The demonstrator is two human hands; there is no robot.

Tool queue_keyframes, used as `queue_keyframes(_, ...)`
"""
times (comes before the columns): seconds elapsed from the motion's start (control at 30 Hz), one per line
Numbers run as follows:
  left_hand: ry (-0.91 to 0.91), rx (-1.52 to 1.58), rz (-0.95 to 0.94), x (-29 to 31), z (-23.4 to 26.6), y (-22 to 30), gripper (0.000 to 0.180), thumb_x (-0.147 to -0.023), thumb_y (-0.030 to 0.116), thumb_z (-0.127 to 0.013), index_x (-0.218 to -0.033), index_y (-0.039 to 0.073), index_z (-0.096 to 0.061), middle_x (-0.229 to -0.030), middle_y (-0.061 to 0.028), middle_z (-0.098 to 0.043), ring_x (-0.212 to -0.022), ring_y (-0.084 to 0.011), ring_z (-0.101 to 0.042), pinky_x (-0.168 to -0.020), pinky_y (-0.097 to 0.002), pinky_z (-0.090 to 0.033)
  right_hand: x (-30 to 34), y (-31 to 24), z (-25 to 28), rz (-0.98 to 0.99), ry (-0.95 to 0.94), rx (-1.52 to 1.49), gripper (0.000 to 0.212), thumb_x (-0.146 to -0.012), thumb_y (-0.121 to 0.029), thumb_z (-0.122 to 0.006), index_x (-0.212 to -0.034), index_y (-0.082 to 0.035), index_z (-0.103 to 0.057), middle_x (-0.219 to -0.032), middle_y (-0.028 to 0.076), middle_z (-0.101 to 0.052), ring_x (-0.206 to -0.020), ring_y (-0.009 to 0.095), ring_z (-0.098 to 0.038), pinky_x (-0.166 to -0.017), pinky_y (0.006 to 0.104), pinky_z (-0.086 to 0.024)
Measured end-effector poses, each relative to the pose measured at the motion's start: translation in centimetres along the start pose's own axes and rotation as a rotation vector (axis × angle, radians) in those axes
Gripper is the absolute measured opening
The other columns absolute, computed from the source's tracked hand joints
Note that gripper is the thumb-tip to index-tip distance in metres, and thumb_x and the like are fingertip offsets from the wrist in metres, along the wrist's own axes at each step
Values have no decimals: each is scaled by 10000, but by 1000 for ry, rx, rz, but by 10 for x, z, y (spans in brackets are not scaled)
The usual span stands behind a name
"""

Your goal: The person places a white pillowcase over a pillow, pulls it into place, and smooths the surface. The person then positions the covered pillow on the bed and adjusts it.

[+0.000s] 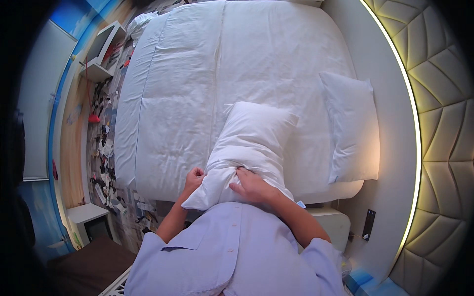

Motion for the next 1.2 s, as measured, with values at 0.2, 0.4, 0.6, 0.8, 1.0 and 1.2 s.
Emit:
queue_keyframes(0.2, -77, 128, 52, 14, -7, 33, 136, -956, 114, -726, -1016, 30, -639, -818, 30, -628, -711, -45, -556, -634, -229, -474, -6, 3, -15, -170, -27, 132, 998, -976, -649, -497, -1571, 102, -219, -1641, 300, -241, -1535, 430, -218, -1221, 605, -161)
queue_keyframes(0.4, -194, -283, -56, -2, -17, 48, 163, -966, 160, -712, -1039, 23, -663, -829, -1, -645, -726, -72, -575, -637, -257, -479, -6, -9, -21, -277, 157, 299, 1113, -906, -710, -554, -1600, 67, -164, -1677, 245, -178, -1541, 439, -179, -1160, 749, -99)
queue_keyframes(0.6, -97, -856, -495, 1, -48, 90, 161, -920, 170, -683, -1019, 43, -675, -884, -156, -689, -784, -344, -674, -691, -444, -535, 0, -9, -19, -292, 206, 288, 1097, -898, -684, -592, -1605, 45, -178, -1673, 234, -199, -1538, 427, -194, -1168, 739, -103)
queue_keyframes(0.8, -193, -941, -499, -10, -63, 95, 141, -937, 165, -630, -993, 48, -683, -959, -210, -689, -887, -400, -676, -766, -489, -537, -1, -5, -21, -188, 230, 258, 930, -910, -597, -632, -1531, 40, -360, -1573, 232, -377, -1448, 400, -357, -1126, 655, -257)
queue_keyframes(1.0, -400, -1040, -521, -3, -70, 98, 175, -945, 114, -539, -1037, 31, -662, -1013, -197, -676, -984, -395, -664, -843, -486, -534, 8, 2, -21, 35, 324, 180, 671, -929, -488, -658, -1347, 31, -574, -1348, 209, -607, -1271, 366, -552, -1060, 502, -389)
queue_keyframes(1.2, -102, -797, -430, -9, -65, 94, 138, -947, 99, -616, -1027, 11, -685, -930, -191, -709, -860, -351, -692, -772, -432, -540, 6, -8, -20, 106, 301, 167, 576, -966, -430, -645, -1299, 37, -598, -1323, 228, -620, -1246, 372, -576, -1068, 471, -424)
Point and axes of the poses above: each hand's wrist, its own x-axis away from the middle knuckle, its own z-axis out of the back of the hand, y = z × x, the point moved 4 cm from there along -x, towards the middle knuckle
